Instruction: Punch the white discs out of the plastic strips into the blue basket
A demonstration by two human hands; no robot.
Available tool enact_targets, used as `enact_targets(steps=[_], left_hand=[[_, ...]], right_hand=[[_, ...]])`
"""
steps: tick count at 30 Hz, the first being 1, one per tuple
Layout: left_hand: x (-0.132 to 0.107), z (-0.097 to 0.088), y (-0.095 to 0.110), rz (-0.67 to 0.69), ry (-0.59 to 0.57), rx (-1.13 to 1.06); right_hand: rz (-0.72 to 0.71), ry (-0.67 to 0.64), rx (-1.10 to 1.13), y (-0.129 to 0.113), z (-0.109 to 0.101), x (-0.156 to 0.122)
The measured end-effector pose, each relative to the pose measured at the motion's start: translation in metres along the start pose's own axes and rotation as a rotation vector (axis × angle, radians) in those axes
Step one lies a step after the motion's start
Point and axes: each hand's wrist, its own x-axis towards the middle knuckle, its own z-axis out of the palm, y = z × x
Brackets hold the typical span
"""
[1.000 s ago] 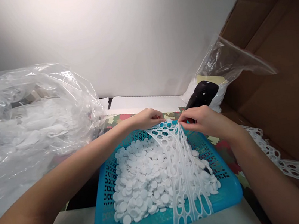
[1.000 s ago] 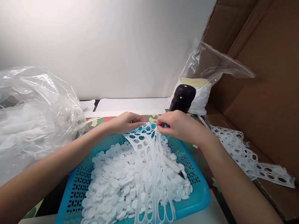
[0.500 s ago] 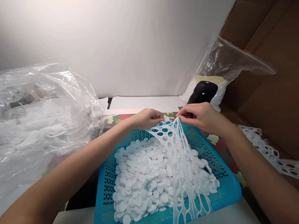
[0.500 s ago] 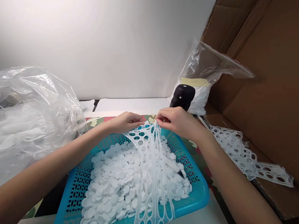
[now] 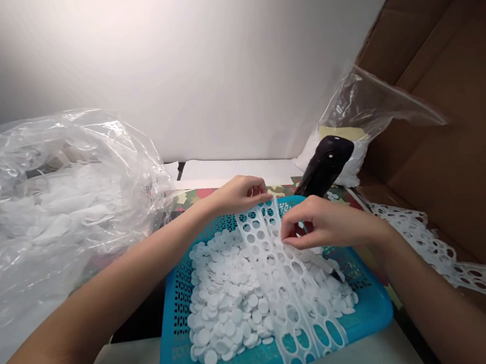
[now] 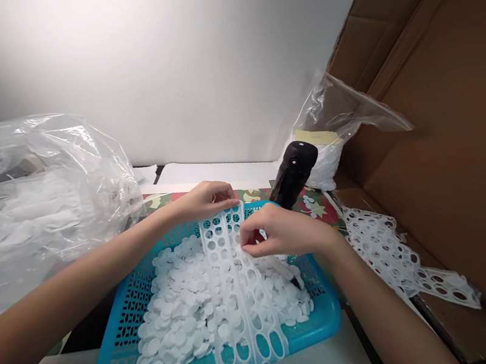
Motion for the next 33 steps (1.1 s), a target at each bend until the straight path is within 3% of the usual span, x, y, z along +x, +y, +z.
enact_targets(steps=[4, 8, 11, 16, 21, 24, 27, 33], left_hand=[[0.001, -0.004, 0.009, 0.041, 0.003, 0.024], [-0.007, -0.010, 0.033, 0.020, 0.045, 0.192], [-0.026, -0.013, 0.061, -0.004, 0.000, 0.294], [-0.061, 0.002, 0.090, -0.061, -0.107, 0.191], [-0.071, 0.020, 0.093, -0.126, -0.075, 0.144], [-0.073, 0.021, 0.094, -0.129, -0.001, 0.102], [-0.075, 0.020, 0.096, -0.096, 0.081, 0.093], [-0.079, 0.021, 0.095, -0.076, 0.140, 0.092]], right_hand=[[-0.008, -0.052, -0.010, 0.001, 0.006, 0.003], [0.008, -0.095, -0.029, 0.004, 0.008, 0.003], [0.025, -0.111, -0.014, 0.003, 0.006, 0.000], [0.003, -0.100, 0.040, -0.008, 0.002, -0.006], [0.098, -0.105, 0.012, -0.024, -0.002, -0.013], [0.190, -0.159, 0.037, -0.027, -0.006, -0.017], [0.180, -0.248, 0.153, -0.026, -0.007, -0.017], [0.258, -0.142, 0.429, -0.025, 0.000, -0.013]])
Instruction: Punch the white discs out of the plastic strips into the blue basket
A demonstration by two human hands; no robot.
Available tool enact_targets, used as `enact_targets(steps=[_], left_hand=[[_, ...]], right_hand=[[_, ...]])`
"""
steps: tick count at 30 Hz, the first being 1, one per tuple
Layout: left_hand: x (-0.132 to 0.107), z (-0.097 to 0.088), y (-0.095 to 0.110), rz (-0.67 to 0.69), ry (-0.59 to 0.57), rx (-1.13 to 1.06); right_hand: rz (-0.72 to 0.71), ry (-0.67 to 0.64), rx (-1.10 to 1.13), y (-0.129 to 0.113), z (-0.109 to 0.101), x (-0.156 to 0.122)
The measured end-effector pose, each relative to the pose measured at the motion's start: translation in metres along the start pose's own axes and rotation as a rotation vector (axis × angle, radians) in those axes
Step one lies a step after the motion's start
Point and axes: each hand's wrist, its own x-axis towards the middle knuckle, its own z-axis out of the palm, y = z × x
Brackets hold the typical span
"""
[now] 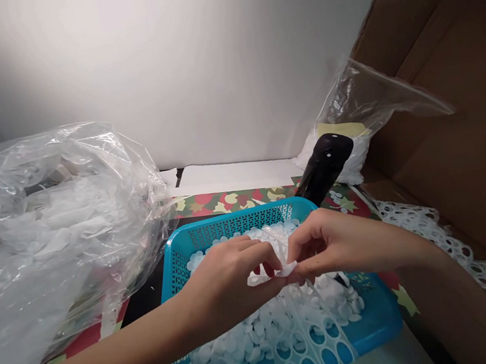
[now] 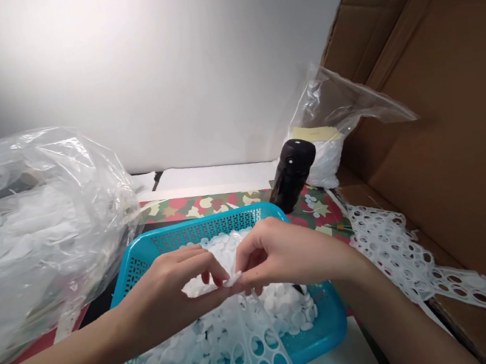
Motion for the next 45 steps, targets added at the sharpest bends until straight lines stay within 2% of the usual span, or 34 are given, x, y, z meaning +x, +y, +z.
enact_targets(steps=[5, 16, 25, 31, 34, 45], left_hand=[[-0.001, 0.002, -0.002, -0.026, -0.034, -0.041], [-0.003, -0.004, 0.009, -0.023, -0.072, -0.183], [-0.004, -0.002, 0.008, 0.001, -0.143, -0.170], [-0.003, -0.006, 0.004, -0.005, -0.072, -0.248], [-0.002, -0.008, 0.006, -0.008, -0.075, -0.277], [-0.003, -0.009, 0.008, 0.032, -0.170, -0.267]], right_hand=[[0.050, 0.034, 0.006, -0.004, -0.001, -0.004], [-0.005, 0.056, 0.029, -0.012, 0.005, -0.005], [-0.013, 0.083, -0.055, -0.014, 0.008, -0.004], [0.005, 0.084, -0.088, -0.018, 0.008, -0.012], [0.026, 0.111, -0.084, -0.020, 0.010, -0.013], [-0.021, 0.116, -0.126, -0.017, 0.017, -0.009]])
